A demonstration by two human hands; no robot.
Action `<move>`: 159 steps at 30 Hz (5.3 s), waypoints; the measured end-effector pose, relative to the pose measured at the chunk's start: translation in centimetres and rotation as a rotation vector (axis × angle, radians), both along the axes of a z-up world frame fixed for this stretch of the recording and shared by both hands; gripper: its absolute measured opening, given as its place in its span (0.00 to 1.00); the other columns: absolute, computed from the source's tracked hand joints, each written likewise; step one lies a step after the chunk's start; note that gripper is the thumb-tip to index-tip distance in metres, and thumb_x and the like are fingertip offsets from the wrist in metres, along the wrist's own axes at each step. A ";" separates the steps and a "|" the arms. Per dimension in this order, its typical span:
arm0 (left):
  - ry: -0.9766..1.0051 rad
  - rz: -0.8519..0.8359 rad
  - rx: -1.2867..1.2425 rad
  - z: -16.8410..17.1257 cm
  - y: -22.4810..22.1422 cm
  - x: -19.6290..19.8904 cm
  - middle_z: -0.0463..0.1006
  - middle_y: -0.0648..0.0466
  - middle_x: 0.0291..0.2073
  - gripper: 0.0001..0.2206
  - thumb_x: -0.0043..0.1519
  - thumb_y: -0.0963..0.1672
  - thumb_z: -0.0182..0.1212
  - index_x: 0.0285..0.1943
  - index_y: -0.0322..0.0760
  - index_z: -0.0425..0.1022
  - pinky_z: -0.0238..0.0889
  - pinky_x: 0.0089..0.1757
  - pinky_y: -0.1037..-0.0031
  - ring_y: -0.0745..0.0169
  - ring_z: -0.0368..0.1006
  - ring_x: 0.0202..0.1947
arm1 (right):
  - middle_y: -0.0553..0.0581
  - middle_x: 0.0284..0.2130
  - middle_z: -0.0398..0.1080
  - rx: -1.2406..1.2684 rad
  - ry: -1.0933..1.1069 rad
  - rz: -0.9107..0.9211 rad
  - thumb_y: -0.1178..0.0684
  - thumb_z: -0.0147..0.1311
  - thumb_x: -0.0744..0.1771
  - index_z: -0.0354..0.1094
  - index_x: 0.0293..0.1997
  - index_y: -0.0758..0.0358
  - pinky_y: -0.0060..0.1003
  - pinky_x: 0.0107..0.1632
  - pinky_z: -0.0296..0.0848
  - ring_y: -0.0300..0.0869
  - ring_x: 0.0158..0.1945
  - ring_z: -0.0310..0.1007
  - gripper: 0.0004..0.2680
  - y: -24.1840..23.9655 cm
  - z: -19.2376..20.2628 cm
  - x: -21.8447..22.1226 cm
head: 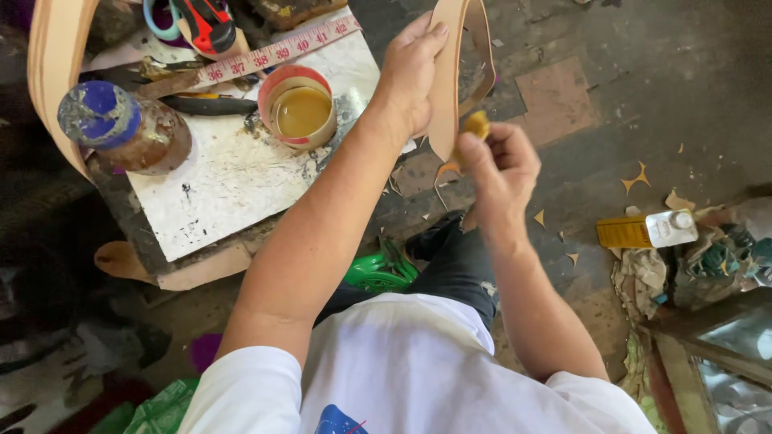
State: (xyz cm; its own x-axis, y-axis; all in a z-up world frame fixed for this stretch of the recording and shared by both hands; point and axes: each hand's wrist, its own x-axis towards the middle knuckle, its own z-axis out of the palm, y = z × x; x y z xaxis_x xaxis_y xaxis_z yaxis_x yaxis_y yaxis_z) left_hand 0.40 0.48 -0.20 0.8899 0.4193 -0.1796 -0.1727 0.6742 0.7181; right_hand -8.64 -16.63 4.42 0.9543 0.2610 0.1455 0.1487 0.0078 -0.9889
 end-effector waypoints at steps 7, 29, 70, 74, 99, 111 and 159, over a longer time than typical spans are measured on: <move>0.058 0.078 0.032 -0.5 0.3 0.3 0.84 0.44 0.48 0.14 0.65 0.41 0.55 0.57 0.30 0.78 0.71 0.46 0.66 0.54 0.79 0.45 | 0.46 0.29 0.75 -0.388 0.138 -0.057 0.46 0.65 0.64 0.76 0.44 0.57 0.24 0.39 0.72 0.29 0.34 0.70 0.10 -0.5 -1.2 -4.5; 0.253 0.017 -0.108 2.1 0.3 -0.9 0.75 0.38 0.61 0.35 0.57 0.43 0.57 0.77 0.27 0.57 0.70 0.52 0.61 0.49 0.75 0.53 | 0.50 0.41 0.70 0.353 0.101 0.365 0.50 0.61 0.69 0.68 0.53 0.65 0.30 0.50 0.70 0.37 0.44 0.69 0.12 -3.1 -2.1 3.7; -0.359 -0.256 0.589 7.8 -0.1 -6.0 0.72 0.51 0.66 0.21 0.72 0.48 0.42 0.73 0.42 0.66 0.81 0.49 0.71 0.59 0.76 0.61 | 0.65 0.50 0.72 0.214 0.404 0.300 0.42 0.47 0.71 0.55 0.49 0.55 0.49 0.33 0.85 0.57 0.33 0.81 0.10 -1.4 1.3 13.5; -0.172 -0.373 0.439 8.9 -0.1 -6.2 0.79 0.46 0.39 0.20 0.68 0.49 0.45 0.65 0.40 0.74 0.82 0.38 0.71 0.58 0.78 0.40 | 0.53 0.39 0.74 0.061 0.235 0.043 0.45 0.48 0.72 0.61 0.48 0.54 0.28 0.31 0.72 0.36 0.31 0.73 0.07 0.2 6.0 12.8; -0.038 -0.261 0.697 -2.8 -0.5 1.1 0.83 0.57 0.38 0.16 0.62 0.50 0.58 0.57 0.45 0.77 0.64 0.42 0.77 0.68 0.75 0.38 | 0.57 0.37 0.75 -0.713 -1.004 0.838 0.49 0.67 0.63 0.80 0.43 0.59 0.51 0.51 0.64 0.50 0.40 0.74 0.09 15.4 14.0 5.3; 0.029 -0.220 0.221 5.4 0.0 -3.6 0.77 0.53 0.29 0.15 0.66 0.46 0.57 0.56 0.34 0.78 0.62 0.25 0.75 0.65 0.69 0.24 | 0.54 0.34 0.74 -0.268 -0.399 0.210 0.54 0.62 0.71 0.71 0.46 0.66 0.29 0.39 0.71 0.34 0.36 0.71 0.07 0.4 11.7 10.4; -0.001 -0.236 0.311 5.6 -0.9 -4.1 0.79 0.57 0.32 0.16 0.65 0.48 0.61 0.58 0.39 0.79 0.63 0.28 0.78 0.70 0.69 0.28 | 0.48 0.25 0.70 -0.156 -0.025 0.121 0.50 0.59 0.68 0.73 0.39 0.59 0.24 0.28 0.60 0.29 0.24 0.60 0.05 -0.3 10.3 15.1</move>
State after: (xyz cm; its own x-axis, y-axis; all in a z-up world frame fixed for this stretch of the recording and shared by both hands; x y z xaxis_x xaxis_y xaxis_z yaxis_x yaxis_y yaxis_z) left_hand -3.68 -0.46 5.38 0.9684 0.2378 -0.0755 -0.0396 0.4451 0.8946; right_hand 6.47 -16.95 14.70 0.9113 0.3946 0.1175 0.1801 -0.1255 -0.9756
